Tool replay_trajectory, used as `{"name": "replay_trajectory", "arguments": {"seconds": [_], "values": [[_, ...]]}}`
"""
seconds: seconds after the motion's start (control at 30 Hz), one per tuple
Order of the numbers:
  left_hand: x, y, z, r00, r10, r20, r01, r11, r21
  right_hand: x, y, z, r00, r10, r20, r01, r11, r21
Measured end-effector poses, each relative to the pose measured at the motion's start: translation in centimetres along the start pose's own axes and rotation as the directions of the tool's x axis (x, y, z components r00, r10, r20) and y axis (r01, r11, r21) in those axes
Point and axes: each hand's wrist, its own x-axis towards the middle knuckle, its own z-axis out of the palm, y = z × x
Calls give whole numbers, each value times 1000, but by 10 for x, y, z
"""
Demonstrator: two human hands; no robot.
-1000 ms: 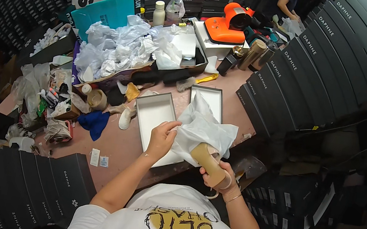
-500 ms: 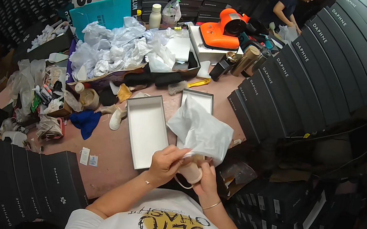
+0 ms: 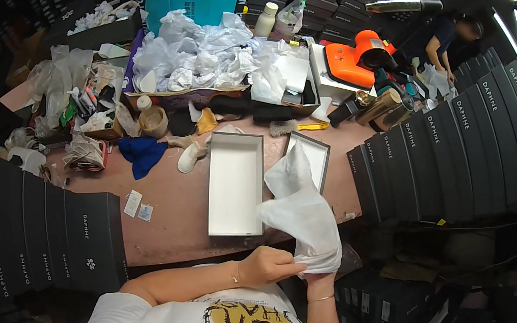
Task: Packing shoes into boxes, wrapping them in tissue paper, and organizing shipping labels.
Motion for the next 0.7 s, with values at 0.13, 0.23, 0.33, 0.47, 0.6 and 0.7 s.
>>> {"name": "replay_trajectory", "arguments": {"seconds": [0.13, 0.23, 0.33, 0.47, 0.6, 0.7], "values": [[6, 3, 14, 1000, -6, -16, 4, 990, -140, 3, 20, -21, 998, 5, -66, -3, 1000, 29], [-1, 4, 29, 987, 92, 135, -73, 988, -136, 6, 14, -33, 994, 31, -103, -40, 996, -84], [0, -9, 41, 941, 86, 329, -39, 989, -146, 23, -23, -54, 991, -68, -114, 13, 903, -430], [21, -39, 30, 900, -291, 323, 340, 934, -105, 91, -78, -90, 974, -212, 82, 116, 152, -982], [8, -93, 17, 772, -631, 71, 631, 775, 25, 123, -100, -26, 969, -106, 224, 142, -504, -852], [2, -116, -13, 639, -769, 23, 770, 638, -13, 106, -103, 33, 956, 215, 201, 295, -676, -675]]}}
